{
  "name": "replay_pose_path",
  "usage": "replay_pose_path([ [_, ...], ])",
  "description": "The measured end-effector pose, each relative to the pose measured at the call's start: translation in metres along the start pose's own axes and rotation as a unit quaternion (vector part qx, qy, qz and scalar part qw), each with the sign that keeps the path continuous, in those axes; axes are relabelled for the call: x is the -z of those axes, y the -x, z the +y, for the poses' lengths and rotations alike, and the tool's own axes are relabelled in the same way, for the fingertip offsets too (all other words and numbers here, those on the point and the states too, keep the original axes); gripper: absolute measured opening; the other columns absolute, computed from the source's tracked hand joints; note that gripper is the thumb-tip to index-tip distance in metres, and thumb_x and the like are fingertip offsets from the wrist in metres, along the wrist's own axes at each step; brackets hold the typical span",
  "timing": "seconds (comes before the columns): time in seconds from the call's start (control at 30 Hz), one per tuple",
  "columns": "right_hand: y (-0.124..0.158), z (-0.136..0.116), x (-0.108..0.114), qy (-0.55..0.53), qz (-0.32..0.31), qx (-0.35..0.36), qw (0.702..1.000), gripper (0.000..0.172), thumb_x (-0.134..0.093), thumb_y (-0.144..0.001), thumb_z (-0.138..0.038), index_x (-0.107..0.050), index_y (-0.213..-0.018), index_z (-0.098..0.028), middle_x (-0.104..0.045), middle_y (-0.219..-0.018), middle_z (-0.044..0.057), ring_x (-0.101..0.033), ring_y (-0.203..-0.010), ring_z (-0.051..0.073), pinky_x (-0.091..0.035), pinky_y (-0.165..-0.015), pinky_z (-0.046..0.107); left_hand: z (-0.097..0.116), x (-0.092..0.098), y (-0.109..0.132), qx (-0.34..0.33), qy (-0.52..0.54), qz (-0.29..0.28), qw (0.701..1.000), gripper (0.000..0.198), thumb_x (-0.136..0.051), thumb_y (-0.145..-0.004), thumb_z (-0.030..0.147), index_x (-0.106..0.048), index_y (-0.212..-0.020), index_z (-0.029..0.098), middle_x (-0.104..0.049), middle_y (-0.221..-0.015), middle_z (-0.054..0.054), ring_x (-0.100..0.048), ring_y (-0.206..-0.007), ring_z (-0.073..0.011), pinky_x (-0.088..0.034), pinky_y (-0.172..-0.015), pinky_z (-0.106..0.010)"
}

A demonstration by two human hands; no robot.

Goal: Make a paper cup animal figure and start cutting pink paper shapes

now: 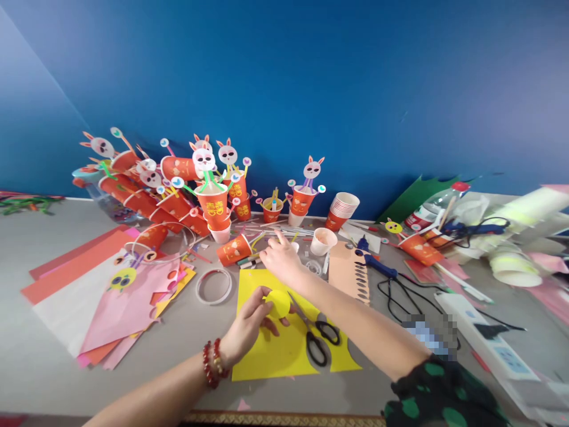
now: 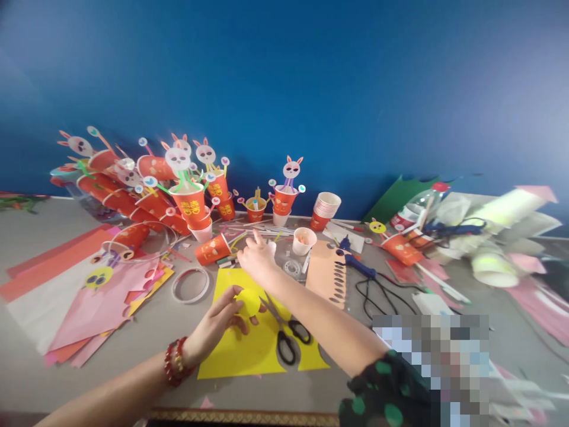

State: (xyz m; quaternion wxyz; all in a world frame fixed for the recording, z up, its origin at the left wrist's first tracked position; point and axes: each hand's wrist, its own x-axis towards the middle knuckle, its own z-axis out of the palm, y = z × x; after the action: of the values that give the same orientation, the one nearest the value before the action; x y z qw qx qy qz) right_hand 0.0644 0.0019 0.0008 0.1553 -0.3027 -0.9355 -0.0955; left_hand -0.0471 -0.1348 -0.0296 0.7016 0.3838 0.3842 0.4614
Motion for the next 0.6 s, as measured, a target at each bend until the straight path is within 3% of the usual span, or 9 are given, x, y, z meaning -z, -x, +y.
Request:
replay_pose_path([
  [0.13, -0.001, 0.01, 0.017, -0.031, 0.011, 0.016, 0.999, 0.018, -0.063, -0.08, -0.004, -0.07, -0.076, -0.021, -0.072, -0.073, 0.005, -0.063, -0.089, 0.027, -0.041, -0.103, 0.051, 0.0, 0.001, -0.001, -0.007, 0.0, -0.012, 1.0, 0.032, -0.058, -0.089, 0.046, -0.043, -0.101, 0.02, -0.072, -0.098, -0.011, -0.071, -0.082, -0.0212, -0.051, -0.061, -0.027],
  [0.23, 0.006, 0.029, 0.042, -0.086, 0.061, -0.019, 0.994, 0.018, -0.061, -0.087, -0.017, -0.069, -0.102, -0.022, -0.073, -0.101, 0.005, -0.063, -0.097, 0.024, -0.049, -0.093, 0.043, -0.001, 0.0, 0.0, -0.007, 0.004, -0.007, 1.0, 0.031, -0.057, -0.089, 0.044, -0.042, -0.102, 0.021, -0.072, -0.099, -0.011, -0.071, -0.083, -0.0211, -0.051, -0.061, -0.027],
  [0.33, 0.024, 0.053, 0.055, -0.291, 0.186, -0.172, 0.922, 0.024, -0.059, -0.091, -0.026, -0.065, -0.114, -0.024, -0.072, -0.109, 0.005, -0.067, -0.099, 0.022, -0.052, -0.088, 0.036, 0.0, -0.001, 0.001, -0.009, 0.011, 0.005, 1.0, 0.032, -0.059, -0.088, 0.043, -0.042, -0.104, 0.021, -0.072, -0.101, -0.01, -0.071, -0.085, -0.0216, -0.052, -0.062, -0.028],
  [0.43, 0.044, 0.07, 0.048, -0.412, 0.194, -0.241, 0.857, 0.024, -0.063, -0.087, -0.029, -0.066, -0.111, -0.023, -0.073, -0.1, 0.005, -0.07, -0.09, 0.022, -0.055, -0.083, 0.035, 0.001, -0.002, 0.001, -0.004, 0.016, 0.005, 1.0, 0.032, -0.059, -0.089, 0.043, -0.042, -0.103, 0.021, -0.072, -0.1, -0.011, -0.071, -0.085, -0.0219, -0.052, -0.062, -0.028],
  [0.6, 0.059, 0.071, 0.028, -0.464, 0.189, -0.271, 0.822, 0.025, -0.067, -0.084, -0.032, -0.068, -0.106, -0.022, -0.073, -0.1, 0.006, -0.071, -0.088, 0.021, -0.058, -0.08, 0.034, 0.001, -0.003, 0.001, -0.003, 0.019, -0.002, 1.0, 0.032, -0.059, -0.089, 0.044, -0.042, -0.103, 0.021, -0.073, -0.098, -0.011, -0.071, -0.085, -0.0213, -0.052, -0.062, -0.027],
])
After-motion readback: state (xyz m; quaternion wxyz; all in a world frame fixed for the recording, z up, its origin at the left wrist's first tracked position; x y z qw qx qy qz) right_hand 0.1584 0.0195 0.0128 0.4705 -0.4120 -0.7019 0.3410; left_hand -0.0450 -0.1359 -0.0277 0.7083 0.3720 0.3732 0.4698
